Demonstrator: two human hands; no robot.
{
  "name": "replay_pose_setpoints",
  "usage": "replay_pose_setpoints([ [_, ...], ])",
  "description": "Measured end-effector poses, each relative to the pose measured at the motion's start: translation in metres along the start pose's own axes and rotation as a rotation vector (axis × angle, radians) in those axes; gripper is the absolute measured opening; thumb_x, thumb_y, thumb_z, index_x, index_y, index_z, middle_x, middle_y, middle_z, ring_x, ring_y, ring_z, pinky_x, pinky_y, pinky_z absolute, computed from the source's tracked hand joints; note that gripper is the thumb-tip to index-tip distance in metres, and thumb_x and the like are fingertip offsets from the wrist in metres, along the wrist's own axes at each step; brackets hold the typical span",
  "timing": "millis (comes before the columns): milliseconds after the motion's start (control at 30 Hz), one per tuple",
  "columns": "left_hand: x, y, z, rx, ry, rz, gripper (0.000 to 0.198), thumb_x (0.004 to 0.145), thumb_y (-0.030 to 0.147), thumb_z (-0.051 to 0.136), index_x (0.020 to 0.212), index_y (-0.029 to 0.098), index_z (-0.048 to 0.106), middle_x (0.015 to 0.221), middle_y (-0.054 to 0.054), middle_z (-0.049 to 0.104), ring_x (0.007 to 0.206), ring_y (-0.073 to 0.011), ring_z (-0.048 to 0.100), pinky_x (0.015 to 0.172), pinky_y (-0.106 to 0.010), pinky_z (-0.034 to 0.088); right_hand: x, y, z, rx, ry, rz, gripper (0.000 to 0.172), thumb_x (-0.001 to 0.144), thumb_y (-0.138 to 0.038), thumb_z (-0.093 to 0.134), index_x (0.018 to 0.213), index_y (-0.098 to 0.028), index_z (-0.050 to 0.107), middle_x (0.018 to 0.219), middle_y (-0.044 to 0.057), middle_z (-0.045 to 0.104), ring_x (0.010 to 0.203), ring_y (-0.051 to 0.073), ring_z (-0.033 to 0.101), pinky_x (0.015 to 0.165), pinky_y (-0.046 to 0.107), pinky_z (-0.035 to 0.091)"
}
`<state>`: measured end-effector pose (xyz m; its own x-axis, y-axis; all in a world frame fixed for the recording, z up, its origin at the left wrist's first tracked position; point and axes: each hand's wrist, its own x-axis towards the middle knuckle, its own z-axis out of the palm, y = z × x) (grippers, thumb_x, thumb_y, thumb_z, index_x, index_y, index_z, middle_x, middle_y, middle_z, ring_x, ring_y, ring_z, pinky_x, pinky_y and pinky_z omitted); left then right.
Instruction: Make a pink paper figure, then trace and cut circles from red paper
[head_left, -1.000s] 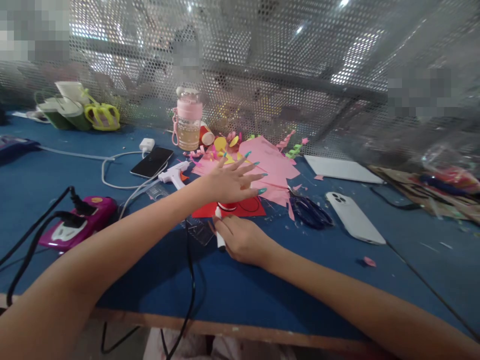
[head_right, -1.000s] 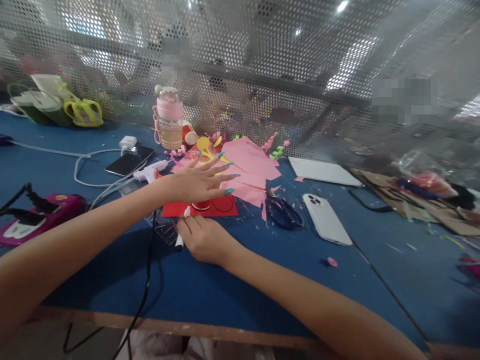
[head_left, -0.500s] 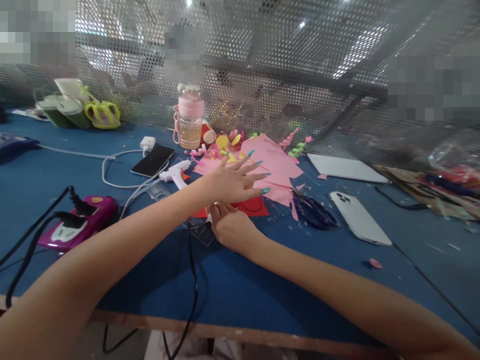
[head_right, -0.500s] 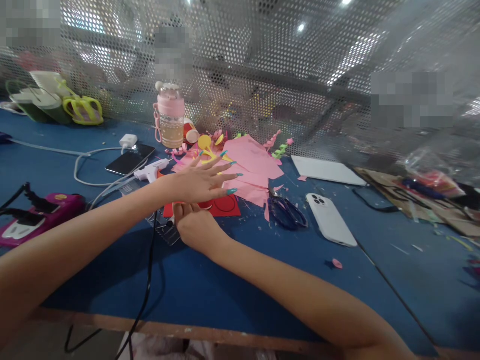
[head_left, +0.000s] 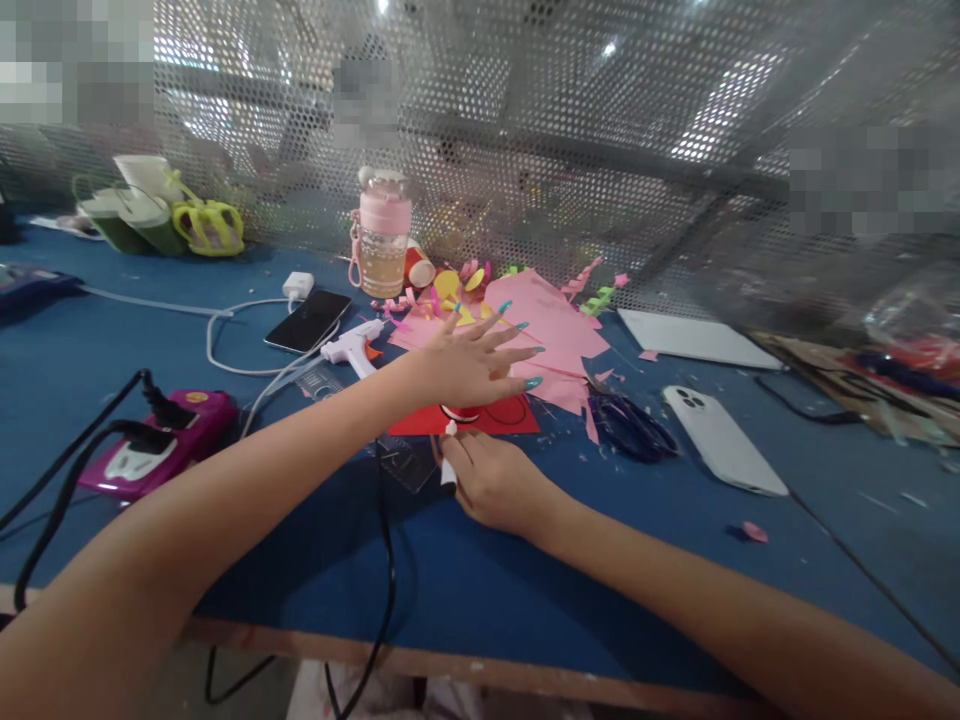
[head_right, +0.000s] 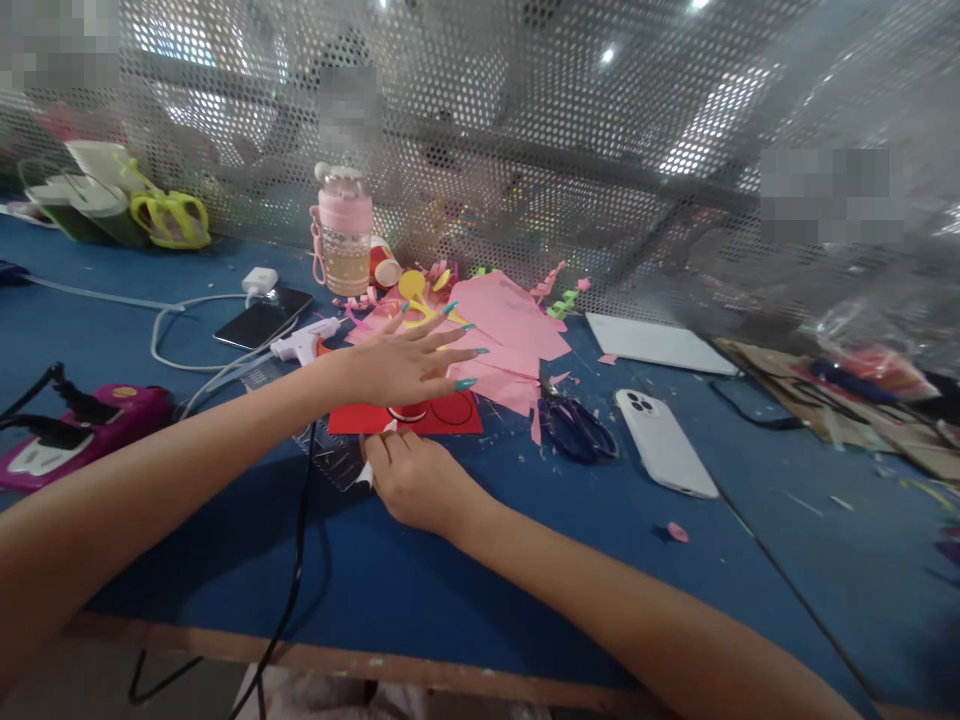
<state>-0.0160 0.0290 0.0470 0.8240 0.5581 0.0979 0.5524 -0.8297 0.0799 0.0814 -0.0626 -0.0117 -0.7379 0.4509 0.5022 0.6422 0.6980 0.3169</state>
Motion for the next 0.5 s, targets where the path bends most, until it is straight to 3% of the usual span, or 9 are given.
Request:
replay_pose_setpoints([
  [300, 0.000, -0.001, 0.000, 0.010, -0.015, 0.005, 0.059, 0.083, 0.058, 0.017, 0.135, 0.031, 0.022, 0.147, -0.002, 0.015, 0.134, -0.0270, 0.006, 0.103, -0.056, 0.006, -0.018, 0.018, -0.006, 0.075, 0.079, -0.059, 0.026, 0.085, -0.010, 0.030, 0.075, -0.009, 0.055, 0.057, 0.006, 0.052, 0.054, 0.015, 0.046, 0.050, 0.026, 0.037],
  [500, 0.000, -0.001, -0.003, 0.017, -0.020, 0.004, 0.059, 0.083, 0.059, 0.016, 0.135, 0.033, 0.022, 0.147, 0.000, 0.014, 0.134, -0.0273, 0.007, 0.104, -0.052, 0.006, -0.027, 0.034, -0.016, 0.093, 0.209, -0.115, 0.015, 0.083, -0.010, 0.038, 0.086, -0.009, 0.052, 0.053, 0.001, 0.052, 0.047, 0.012, 0.044, 0.044, 0.024, 0.034],
])
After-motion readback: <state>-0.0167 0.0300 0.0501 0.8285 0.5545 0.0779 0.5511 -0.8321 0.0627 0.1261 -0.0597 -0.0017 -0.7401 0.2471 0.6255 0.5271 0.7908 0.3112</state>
